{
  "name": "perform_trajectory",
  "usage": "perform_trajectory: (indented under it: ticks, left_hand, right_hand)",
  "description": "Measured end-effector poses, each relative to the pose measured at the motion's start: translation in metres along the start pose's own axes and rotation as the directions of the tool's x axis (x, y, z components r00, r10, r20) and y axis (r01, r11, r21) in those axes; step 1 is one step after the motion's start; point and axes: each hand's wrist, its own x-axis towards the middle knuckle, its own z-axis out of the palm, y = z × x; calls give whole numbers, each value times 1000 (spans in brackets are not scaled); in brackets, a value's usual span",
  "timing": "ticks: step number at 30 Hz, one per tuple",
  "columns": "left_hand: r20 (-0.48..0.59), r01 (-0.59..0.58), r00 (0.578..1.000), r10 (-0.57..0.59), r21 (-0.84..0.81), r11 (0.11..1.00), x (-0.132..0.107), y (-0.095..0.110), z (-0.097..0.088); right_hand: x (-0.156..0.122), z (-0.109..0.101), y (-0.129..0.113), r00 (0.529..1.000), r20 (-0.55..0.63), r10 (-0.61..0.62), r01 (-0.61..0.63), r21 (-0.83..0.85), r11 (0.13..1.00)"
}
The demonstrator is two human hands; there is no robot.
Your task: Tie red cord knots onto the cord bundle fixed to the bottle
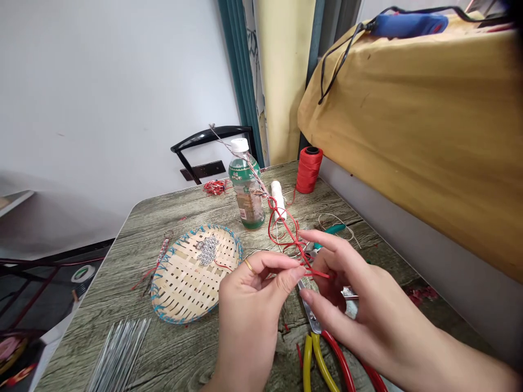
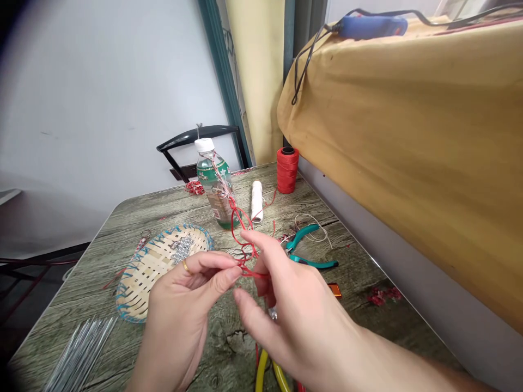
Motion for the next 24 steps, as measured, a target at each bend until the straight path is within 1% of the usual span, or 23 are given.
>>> perform_trajectory:
  ticks: [2,4,5,7,10,12,15,17,20,22,24]
  left_hand:
    - [3,55,998,-55,-20,998,0,0,0]
    - [8,104,995,-104,-60,993,0,0,0]
    - [9,123,992,-123,-88,988,0,1,0]
    - [17,148,989,-147,-140,979,1,2,1]
    - [17,151,988,-150,-158,976,2,4,0]
    - [5,147,989,-147,-146,978,2,4,-1]
    - [-8,141,990,-144,-144,979,1,4,-1]
    - [4,154,988,-155,-149,977,1,3,-1]
    - [18,173,985,-172,-161,972,1,2,-2]
    - [6,169,985,-171,-174,970,2,2,-3]
    - [-5,172,985,-175,-184,968,2,3,-4]
  right_hand:
    - [-3,6,4,987,-108,-118,96,-194,976]
    - [-6,12,10,962,-154,-227,156,-374,914]
    - [-7,13,12,952,-144,-269,182,-440,879]
    - [-8,14,16,941,-87,-327,237,-520,821]
    - [-7,10,17,917,-35,-397,308,-571,761]
    - [-6,7,16,905,-1,-425,347,-574,741]
    - [-5,6,16,898,29,-440,387,-532,754]
    - [-3,6,16,921,21,-390,357,-451,818]
    - [0,3,13,977,41,-211,215,-206,955]
    - [3,-1,10,993,61,-97,101,-50,994]
    - [6,-5,7,998,67,-19,16,40,999]
